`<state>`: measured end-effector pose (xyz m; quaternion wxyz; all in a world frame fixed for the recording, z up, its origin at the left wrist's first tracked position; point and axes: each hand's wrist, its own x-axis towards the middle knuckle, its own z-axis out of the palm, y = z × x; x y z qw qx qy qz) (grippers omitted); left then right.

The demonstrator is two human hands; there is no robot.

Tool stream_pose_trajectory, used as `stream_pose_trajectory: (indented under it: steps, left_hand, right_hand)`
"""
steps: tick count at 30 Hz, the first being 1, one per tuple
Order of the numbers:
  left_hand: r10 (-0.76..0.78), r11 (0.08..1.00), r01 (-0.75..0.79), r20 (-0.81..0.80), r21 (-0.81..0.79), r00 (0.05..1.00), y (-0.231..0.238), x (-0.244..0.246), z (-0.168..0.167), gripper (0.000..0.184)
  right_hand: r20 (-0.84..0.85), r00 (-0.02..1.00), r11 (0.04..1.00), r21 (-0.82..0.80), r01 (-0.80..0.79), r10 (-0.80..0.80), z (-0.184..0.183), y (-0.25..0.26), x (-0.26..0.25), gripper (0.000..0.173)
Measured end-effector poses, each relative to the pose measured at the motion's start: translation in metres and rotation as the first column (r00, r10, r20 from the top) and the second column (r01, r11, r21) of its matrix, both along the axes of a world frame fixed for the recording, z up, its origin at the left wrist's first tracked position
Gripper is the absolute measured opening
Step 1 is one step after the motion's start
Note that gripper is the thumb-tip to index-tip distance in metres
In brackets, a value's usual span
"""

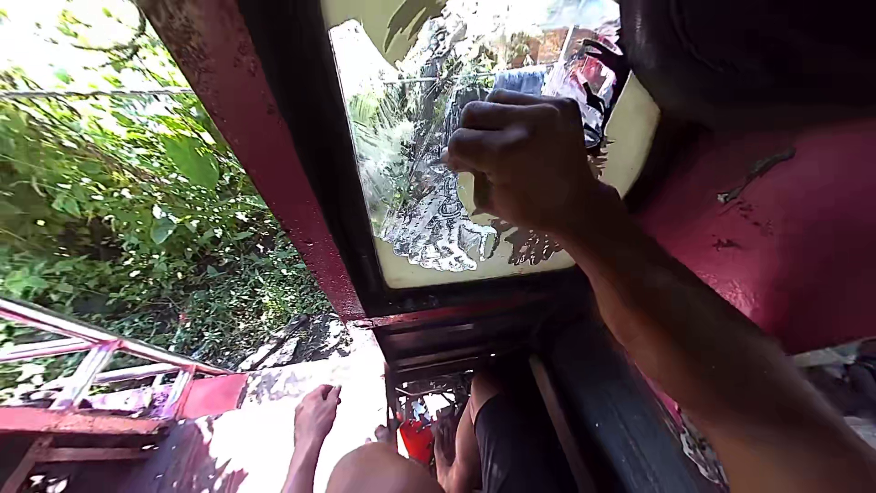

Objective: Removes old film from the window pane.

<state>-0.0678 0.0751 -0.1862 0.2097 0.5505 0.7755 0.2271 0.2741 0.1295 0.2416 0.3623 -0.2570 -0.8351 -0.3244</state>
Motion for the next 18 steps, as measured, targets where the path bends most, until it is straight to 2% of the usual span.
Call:
stream_pose_trajectory:
  steps: [1,2,3,4,6,9,11,13,15,16,18]
  left_hand:
    - [-0.01,0.99,0.015,0.035,-0.142,0.999,0.015,-0.01,0.014,0.045]
    - [0.001,0.979,0.01,0.052,-0.204,0.999,0.023,-0.014,0.036,0.048]
    - [0.017,0.983,-0.008,0.048,-0.186,0.999,0.025,-0.013,0.056,0.05]
    - [0.033,0.994,-0.028,0.05,-0.107,0.998,0.022,-0.012,0.069,0.046]
    - [0.029,0.993,-0.041,0.105,0.111,0.994,0.018,-0.013,0.085,0.027]
    - [-0.004,0.919,-0.054,0.144,0.392,0.99,0.018,-0.005,0.124,0.029]
    - [-0.017,0.768,-0.046,0.092,0.638,0.996,0.016,0.019,0.166,0.027]
    - [-0.115,0.525,0.051,0.011,0.85,0.993,0.015,0.045,0.21,0.024]
    - [-0.204,0.274,0.173,-0.119,0.946,0.972,0.018,0.067,0.249,0.021]
    - [-0.214,0.185,0.209,-0.168,0.96,0.962,0.021,0.076,0.266,0.02]
    - [-0.194,0.109,0.239,-0.216,0.965,0.957,0.026,0.091,0.293,0.026]
  right_hand:
    - [-0.07,0.997,0.998,-0.031,-0.045,0.043,0.001,-0.002,0.006,0.016]
    - [-0.179,0.979,0.994,-0.04,-0.105,0.096,-0.001,-0.004,0.014,0.017]
    - [-0.304,0.941,0.986,-0.026,-0.163,0.148,-0.006,-0.007,0.024,0.016]
    - [-0.418,0.894,0.982,-0.012,-0.186,0.164,-0.013,-0.011,0.034,0.014]
    - [-0.582,0.805,0.986,-0.028,-0.162,0.116,-0.035,-0.013,0.049,0.012]
    - [-0.695,0.718,0.989,-0.094,-0.11,0.014,-0.069,-0.007,0.053,0.013]
    - [-0.715,0.699,0.995,-0.078,-0.059,-0.015,-0.079,-0.003,0.046,0.015]
    - [-0.712,0.703,1.0,-0.013,-0.007,-0.005,-0.084,0.001,0.041,0.015]
    - [-0.709,0.705,0.999,0.047,0.02,0.019,-0.088,0.003,0.039,0.015]
    - [-0.704,0.71,0.997,0.075,0.026,0.034,-0.09,0.005,0.04,0.015]
    - [-0.691,0.72,0.994,0.109,0.018,0.063,-0.094,0.007,0.045,0.015]
